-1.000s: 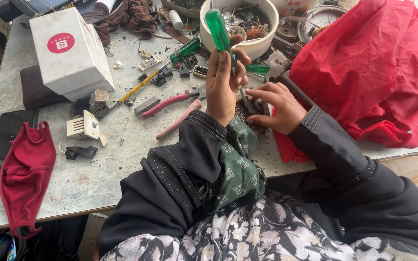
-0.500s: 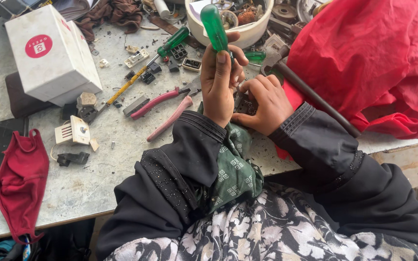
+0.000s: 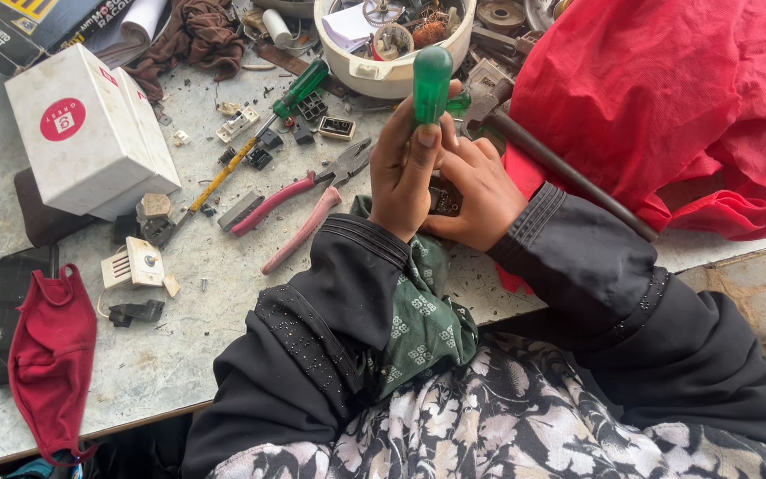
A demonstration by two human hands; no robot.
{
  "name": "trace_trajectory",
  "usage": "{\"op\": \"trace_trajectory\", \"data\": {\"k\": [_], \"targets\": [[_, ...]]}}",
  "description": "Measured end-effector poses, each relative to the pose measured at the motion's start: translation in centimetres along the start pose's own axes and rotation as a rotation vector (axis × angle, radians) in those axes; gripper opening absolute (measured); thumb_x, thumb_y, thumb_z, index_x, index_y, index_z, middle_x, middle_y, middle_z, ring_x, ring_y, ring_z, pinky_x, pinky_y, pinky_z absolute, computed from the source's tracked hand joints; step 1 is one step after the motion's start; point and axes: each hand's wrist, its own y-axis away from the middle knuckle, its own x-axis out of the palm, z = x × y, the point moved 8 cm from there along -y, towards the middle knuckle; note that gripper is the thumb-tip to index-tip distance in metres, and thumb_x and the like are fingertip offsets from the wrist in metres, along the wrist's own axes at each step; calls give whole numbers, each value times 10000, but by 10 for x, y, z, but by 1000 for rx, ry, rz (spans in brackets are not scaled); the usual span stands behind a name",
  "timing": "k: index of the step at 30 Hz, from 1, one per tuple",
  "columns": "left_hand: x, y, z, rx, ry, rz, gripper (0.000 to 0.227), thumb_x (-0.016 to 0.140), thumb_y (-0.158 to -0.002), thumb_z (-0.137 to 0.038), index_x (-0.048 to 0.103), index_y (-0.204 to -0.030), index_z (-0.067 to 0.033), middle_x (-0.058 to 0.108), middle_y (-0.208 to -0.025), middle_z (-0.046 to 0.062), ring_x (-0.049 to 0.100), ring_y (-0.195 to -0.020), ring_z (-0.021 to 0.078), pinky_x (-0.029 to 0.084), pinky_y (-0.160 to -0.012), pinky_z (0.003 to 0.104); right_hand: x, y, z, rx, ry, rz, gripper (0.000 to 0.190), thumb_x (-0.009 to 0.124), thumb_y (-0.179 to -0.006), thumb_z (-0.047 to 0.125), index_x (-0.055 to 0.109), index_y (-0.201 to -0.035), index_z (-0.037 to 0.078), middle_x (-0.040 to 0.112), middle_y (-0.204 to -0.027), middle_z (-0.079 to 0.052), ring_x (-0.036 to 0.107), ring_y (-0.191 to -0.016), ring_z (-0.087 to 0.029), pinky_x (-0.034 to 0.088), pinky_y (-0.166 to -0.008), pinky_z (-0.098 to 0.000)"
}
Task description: The person holds a small black electrical component and uses a green screwdriver to manipulate its internal parts. They repeatedly strike the screwdriver with a hammer to force the tool into the component, then use the screwdriver to pry or adjust the internal mechanism.
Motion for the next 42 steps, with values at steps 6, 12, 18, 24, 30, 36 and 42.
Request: {"op": "trace_trajectory", "data": {"k": [6,12,18,24,30,36,42], "targets": [[-13,-1,3,-1,25,-69,524,552,-1145,-440,552,-1464,-23,576,-894,-23,439,-719,10,339,-627,176,5,4,-7,87,6,15,639,887,-712,336,630,-1253,113,574,-1125,-99,486,-1069,-326,430,-958,-435],[-15,0,2,-12,32,-96,575,559,-1131,-472,548,-1475,-11,560,-890,-21,432,-716,16,327,-620,183,6,3,-7,82,5,6,641,886,-714,344,624,-1243,95,576,-1115,-91,488,-1079,-325,431,-950,-434],[-9,-2,4,-38,40,-23,505,522,-1147,-453,564,-1401,-19,537,-818,-43,435,-695,20,323,-629,179,8,5,-10,64,47,-4,610,880,-722,352,615,-1198,78,567,-1130,-105,486,-1079,-339,423,-970,-435],[0,-3,11,-112,48,68,442,535,-1149,-399,594,-1339,-4,489,-772,-61,383,-673,10,315,-702,201,3,4,-6,19,29,-19,606,862,-708,326,624,-1209,80,571,-1208,-122,490,-1106,-346,402,-1002,-445],[0,-3,17,-132,89,93,426,576,-1125,-356,591,-1352,4,551,-890,-45,408,-716,23,344,-670,210,-2,9,-5,41,-26,35,594,875,-752,325,629,-1231,73,576,-1204,-121,495,-1127,-337,421,-999,-441],[3,-7,22,-126,115,116,417,600,-1113,-329,612,-1370,0,601,-928,-50,422,-699,19,342,-636,214,-90,48,-30,225,179,-356,275,759,-961,144,716,-1227,84,678,-1119,-123,651,-1079,-306,514,-962,-409],[1,-10,27,-138,113,100,402,601,-1110,-327,631,-1352,-8,535,-840,-64,398,-693,26,310,-607,214,-75,77,-84,366,404,-54,360,775,-873,197,696,-1186,37,653,-972,-198,640,-917,-380,510,-820,-453]]}}
